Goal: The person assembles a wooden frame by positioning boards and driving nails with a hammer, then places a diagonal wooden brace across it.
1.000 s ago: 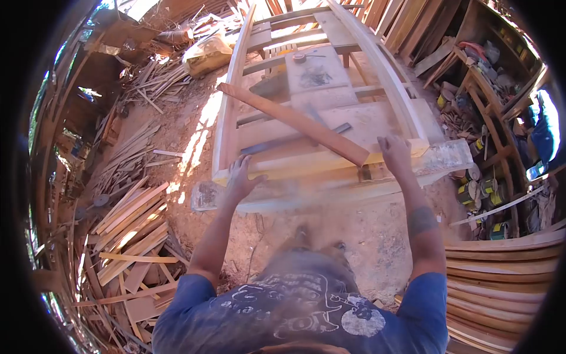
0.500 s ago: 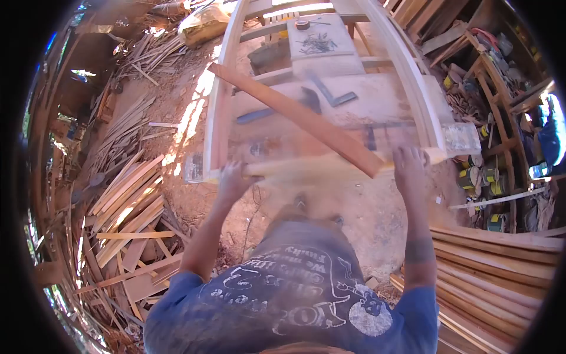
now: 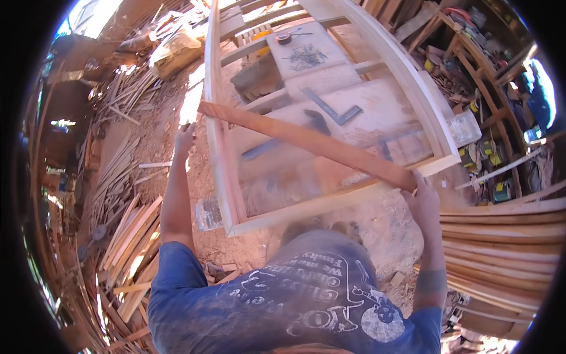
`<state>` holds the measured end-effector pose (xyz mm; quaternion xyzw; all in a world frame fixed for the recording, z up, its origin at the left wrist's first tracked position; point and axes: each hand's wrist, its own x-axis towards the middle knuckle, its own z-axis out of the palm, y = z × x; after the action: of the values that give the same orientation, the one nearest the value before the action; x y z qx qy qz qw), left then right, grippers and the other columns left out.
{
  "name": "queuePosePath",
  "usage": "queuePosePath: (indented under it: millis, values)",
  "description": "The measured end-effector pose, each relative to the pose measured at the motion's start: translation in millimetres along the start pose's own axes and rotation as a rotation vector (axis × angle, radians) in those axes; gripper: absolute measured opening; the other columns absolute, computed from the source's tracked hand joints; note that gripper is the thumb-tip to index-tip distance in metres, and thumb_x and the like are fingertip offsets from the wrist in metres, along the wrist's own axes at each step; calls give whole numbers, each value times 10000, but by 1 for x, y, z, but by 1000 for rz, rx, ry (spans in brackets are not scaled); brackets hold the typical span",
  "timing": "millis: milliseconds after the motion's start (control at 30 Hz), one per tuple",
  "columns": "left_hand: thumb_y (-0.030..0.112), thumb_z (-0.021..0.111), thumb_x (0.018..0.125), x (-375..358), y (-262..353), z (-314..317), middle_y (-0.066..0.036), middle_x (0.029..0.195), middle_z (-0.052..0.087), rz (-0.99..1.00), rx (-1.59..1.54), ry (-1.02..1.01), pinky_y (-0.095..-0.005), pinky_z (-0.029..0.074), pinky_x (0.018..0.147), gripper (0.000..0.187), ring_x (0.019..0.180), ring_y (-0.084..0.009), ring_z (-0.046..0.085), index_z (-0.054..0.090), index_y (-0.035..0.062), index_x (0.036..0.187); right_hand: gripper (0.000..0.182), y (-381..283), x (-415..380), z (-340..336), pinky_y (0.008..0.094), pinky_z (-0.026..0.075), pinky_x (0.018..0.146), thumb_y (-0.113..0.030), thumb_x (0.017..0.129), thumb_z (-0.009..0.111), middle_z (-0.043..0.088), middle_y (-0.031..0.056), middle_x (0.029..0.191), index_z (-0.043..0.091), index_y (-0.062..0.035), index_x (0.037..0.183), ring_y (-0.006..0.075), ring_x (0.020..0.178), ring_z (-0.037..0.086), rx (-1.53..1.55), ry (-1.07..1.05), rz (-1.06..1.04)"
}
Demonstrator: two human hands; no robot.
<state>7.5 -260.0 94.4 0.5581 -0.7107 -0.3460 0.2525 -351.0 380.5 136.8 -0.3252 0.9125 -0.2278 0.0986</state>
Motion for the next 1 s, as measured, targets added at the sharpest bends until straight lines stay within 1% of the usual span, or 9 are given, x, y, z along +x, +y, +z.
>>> queuePosePath:
  millis: [133, 200, 267, 367, 567, 667, 733, 833, 1000]
  values:
    - [462, 629, 928, 115, -64, 33, -123, 904, 717, 224, 339, 124, -323, 525, 662, 599, 741, -173, 654, 642, -46, 1245, 691, 30, 9, 8, 480, 507, 819, -133, 777, 752, 660, 215, 1098, 495, -116, 1418, 386, 883, 651, 34, 144, -28]
    - [469, 641, 924, 63, 4, 37, -96, 833, 678, 40, 146, -157, -312, 510, 610, 569, 718, -145, 633, 662, -38, 1182, 688, 20, 6, 5, 480, 507, 844, -104, 782, 735, 663, 232, 1106, 483, -112, 1422, 415, 940, 650, 50, 127, 10]
    - [469, 664, 912, 71, -5, 53, -85, 841, 645, 41, 46, -167, -325, 509, 597, 525, 708, -146, 618, 662, -12, 1123, 670, 15, 5, 1, 486, 506, 860, -86, 785, 721, 668, 248, 1088, 481, -105, 1410, 436, 987, 643, 43, 92, 105]
    - [497, 663, 912, 72, -9, 52, -42, 897, 646, -47, -38, -200, -311, 491, 589, 568, 736, -139, 617, 594, 38, 1239, 621, 23, 13, 5, 506, 500, 861, -70, 781, 712, 676, 264, 1023, 498, -93, 1363, 459, 1005, 627, 31, 135, 51]
    - [467, 705, 890, 45, 3, 39, -48, 919, 645, -50, -93, -245, -301, 493, 618, 566, 746, -137, 622, 590, 39, 1242, 604, 29, 22, 3, 496, 501, 883, -120, 789, 716, 677, 257, 1040, 511, -97, 1357, 451, 1020, 627, -67, 69, 146]
    - [424, 701, 906, 25, 14, 37, -89, 960, 660, -67, -187, -181, -305, 506, 619, 560, 739, -166, 635, 581, 13, 1267, 649, 13, 23, -24, 490, 494, 884, -169, 790, 730, 679, 236, 1015, 489, -96, 1389, 426, 1055, 627, -166, -36, -2]
    - [411, 690, 920, 20, 2, 30, -122, 1108, 637, 10, -104, -76, -313, 515, 716, 629, 895, -189, 632, 510, 22, 1381, 643, -16, 43, -50, 455, 497, 859, -217, 808, 748, 670, 228, 1013, 503, -77, 1385, 397, 1013, 637, -350, -107, 24]
    - [375, 675, 938, -19, 31, 23, -151, 1239, 580, 96, -25, 29, -331, 504, 834, 603, 1067, -214, 584, 498, 27, 1399, 526, -53, 109, -67, 428, 506, 838, -224, 845, 729, 668, 212, 992, 573, -53, 1317, 363, 965, 652, -277, -128, -83]
    - [235, 653, 957, -88, 71, 31, -106, 1180, 605, 169, -107, 41, -321, 505, 815, 367, 988, -187, 602, 609, 46, 1268, 295, -82, 302, 32, 471, 502, 828, -297, 911, 623, 692, 201, 962, 702, -50, 1053, 383, 943, 653, -64, -198, -384]
